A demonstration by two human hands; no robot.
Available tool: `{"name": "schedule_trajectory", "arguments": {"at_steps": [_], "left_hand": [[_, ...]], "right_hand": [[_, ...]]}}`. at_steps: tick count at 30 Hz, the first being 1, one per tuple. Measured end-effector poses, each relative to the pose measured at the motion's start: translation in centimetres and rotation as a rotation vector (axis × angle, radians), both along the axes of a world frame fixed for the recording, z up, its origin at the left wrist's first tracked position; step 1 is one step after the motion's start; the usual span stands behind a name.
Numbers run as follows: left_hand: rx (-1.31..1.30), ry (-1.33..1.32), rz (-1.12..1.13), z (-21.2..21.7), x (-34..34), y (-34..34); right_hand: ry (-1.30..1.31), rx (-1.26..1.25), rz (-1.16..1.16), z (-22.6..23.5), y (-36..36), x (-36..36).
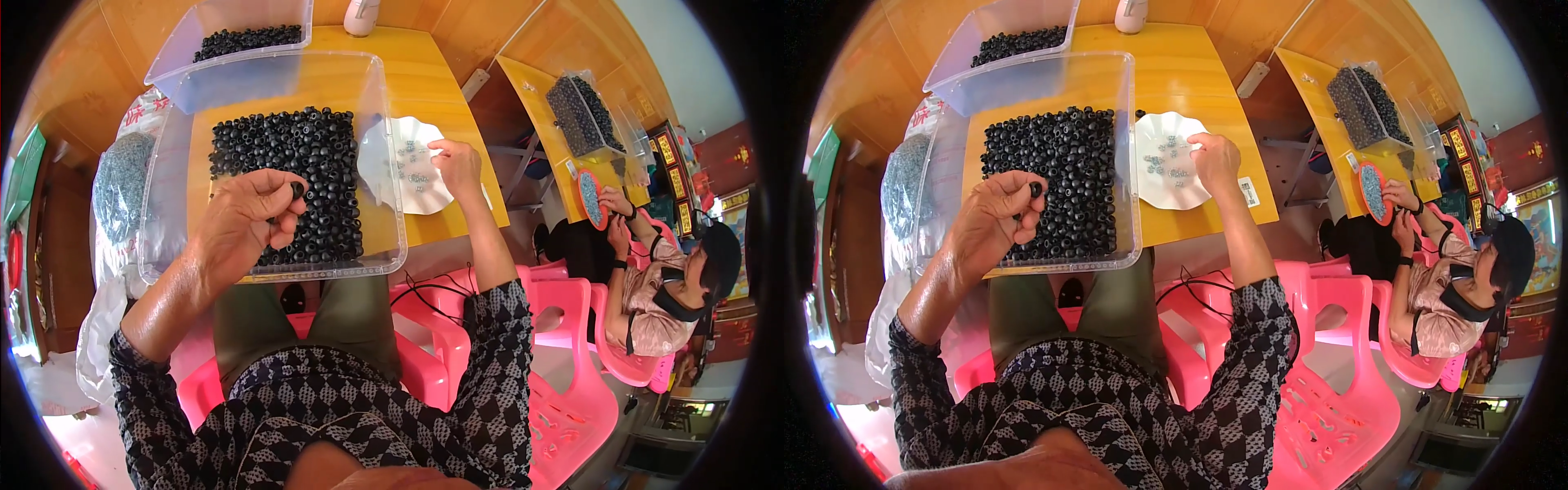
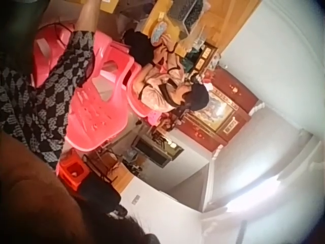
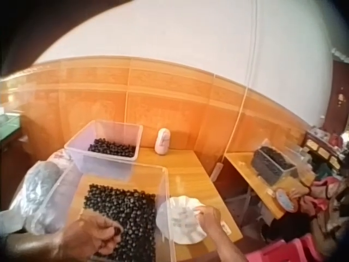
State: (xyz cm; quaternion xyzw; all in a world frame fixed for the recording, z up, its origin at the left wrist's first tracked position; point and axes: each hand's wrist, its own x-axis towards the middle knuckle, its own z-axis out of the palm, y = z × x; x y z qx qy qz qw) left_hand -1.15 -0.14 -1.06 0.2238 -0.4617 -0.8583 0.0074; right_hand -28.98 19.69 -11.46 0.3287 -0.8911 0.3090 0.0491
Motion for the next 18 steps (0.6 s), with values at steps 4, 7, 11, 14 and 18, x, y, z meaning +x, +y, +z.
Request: {"name": "schedule_trajectory", "arguments": {"at_steps": [4,7,11,14,18], "left_hand": [[0.023,-0.006,-0.001,0.1,0.0,-0.1],[0.080,0.005,-0.008,0.4,0.1,0.0],[0.088,0.041,-0.009,0.1,0.2,-0.1],[0.075,0.072,-0.007,-0.1,0.4,0.0],[0.077,0.097,-0.025,0.1,0.5,0.1]], "right_hand": [[0.244,0.076,0.085,-2.1,-1.5,-1.3],[0.301,0.086,0.152,-2.5,-1.7,-1.9],[0.349,0.134,0.184,-2.6,-1.7,-1.9],[0.341,0.076,0.180,-2.7,-1.3,-1.6],[0.256,0.081,0.124,-2.0,-0.4,-0.9]]}}
